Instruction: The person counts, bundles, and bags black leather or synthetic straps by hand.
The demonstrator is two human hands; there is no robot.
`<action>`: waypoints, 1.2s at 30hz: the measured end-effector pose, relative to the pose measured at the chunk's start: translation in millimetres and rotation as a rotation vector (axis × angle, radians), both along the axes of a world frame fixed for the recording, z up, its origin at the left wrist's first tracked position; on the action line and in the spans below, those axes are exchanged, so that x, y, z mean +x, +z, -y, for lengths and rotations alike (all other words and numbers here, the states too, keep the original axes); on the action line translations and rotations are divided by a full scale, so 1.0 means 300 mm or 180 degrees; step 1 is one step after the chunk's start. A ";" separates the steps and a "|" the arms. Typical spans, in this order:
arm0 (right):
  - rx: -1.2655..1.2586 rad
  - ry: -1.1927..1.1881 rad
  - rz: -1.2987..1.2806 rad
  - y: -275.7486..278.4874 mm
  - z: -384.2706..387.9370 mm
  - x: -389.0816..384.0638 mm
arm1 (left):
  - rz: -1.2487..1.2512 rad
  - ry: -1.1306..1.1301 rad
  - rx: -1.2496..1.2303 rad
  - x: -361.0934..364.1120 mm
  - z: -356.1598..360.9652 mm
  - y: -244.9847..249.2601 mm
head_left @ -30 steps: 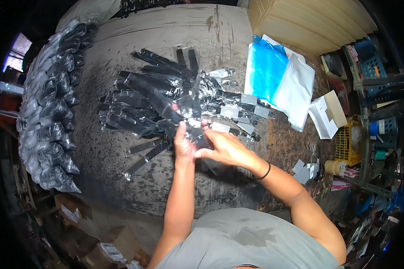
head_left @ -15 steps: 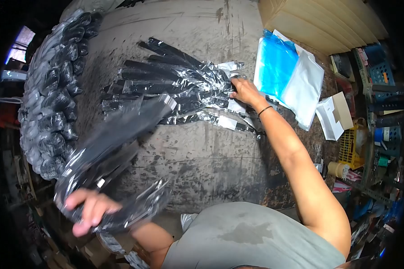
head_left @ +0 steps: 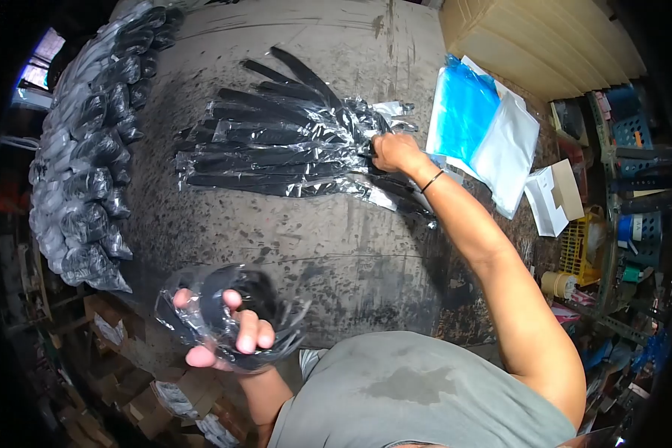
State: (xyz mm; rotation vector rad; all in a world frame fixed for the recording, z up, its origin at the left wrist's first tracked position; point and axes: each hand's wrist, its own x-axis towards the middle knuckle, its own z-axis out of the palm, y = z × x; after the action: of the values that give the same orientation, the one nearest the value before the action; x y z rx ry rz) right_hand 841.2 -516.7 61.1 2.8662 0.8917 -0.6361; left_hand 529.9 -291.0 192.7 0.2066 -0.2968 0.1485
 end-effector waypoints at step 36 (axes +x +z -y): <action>0.2465 0.1046 0.0479 0.985 -0.348 -0.433 | -0.0697 0.0150 0.0665 0.129 0.226 -0.170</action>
State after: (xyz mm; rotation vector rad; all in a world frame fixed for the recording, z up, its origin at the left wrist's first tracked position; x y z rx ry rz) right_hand 711.3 -412.4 356.5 3.1688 1.8590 -0.0210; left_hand 568.5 -358.7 141.8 0.4339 -0.0888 0.1402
